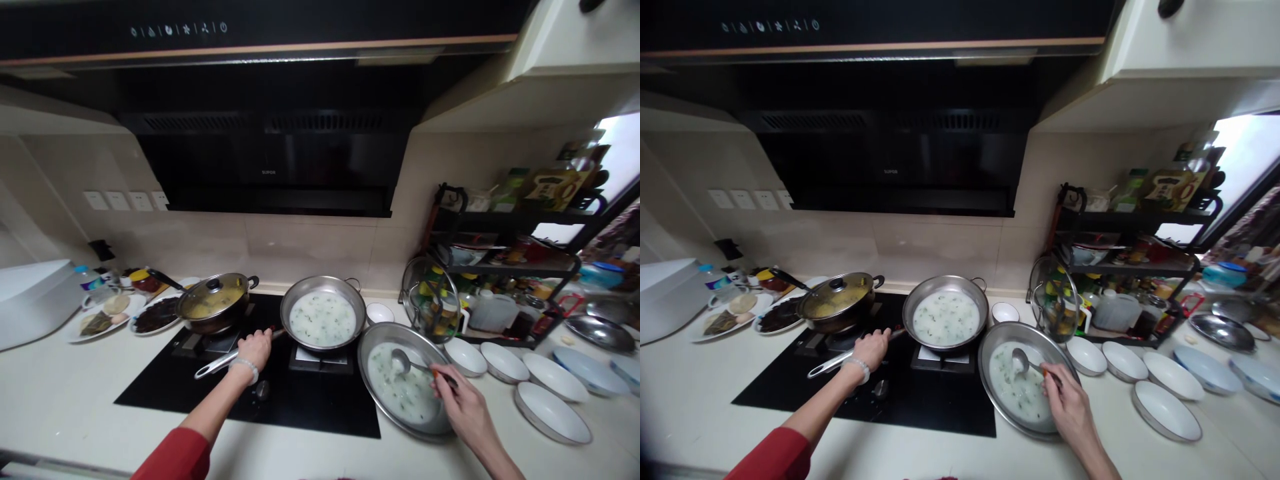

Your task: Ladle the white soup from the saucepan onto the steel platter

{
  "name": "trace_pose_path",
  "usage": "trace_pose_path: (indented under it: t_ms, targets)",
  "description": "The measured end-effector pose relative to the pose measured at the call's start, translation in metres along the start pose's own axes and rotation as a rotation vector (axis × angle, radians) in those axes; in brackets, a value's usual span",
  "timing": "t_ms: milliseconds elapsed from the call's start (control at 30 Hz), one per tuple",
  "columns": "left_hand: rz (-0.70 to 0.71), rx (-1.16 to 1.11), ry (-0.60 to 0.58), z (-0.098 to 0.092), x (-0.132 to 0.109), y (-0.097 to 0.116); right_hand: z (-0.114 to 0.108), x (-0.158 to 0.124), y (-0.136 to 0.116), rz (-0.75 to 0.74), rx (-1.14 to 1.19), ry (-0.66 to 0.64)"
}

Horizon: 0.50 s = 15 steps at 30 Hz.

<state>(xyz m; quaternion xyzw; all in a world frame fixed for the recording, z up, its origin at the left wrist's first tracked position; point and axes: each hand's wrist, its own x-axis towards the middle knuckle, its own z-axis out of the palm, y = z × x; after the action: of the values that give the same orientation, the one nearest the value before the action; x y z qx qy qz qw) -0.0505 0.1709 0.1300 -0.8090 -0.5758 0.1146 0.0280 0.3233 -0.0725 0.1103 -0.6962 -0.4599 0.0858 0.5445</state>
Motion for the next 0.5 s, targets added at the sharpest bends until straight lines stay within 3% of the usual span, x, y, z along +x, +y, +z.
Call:
trace_pose_path:
  t_ms: [100,167,367,500]
  targets:
    - [-0.006,-0.007,0.004,0.002,0.001,0.0,0.002,0.0,-0.004,-0.21,-0.1,-0.062]
    - [-0.013,-0.013,0.004,0.002,0.001,0.0,0.003,0.003,-0.008,-0.242,-0.116,0.002]
    - [-0.006,-0.015,0.005,0.0,0.0,0.001,0.009,0.025,-0.03,0.083,0.134,0.317]
    - [-0.007,-0.025,0.003,0.0,0.001,0.001,0.028,0.04,-0.053,0.138,0.286,0.321]
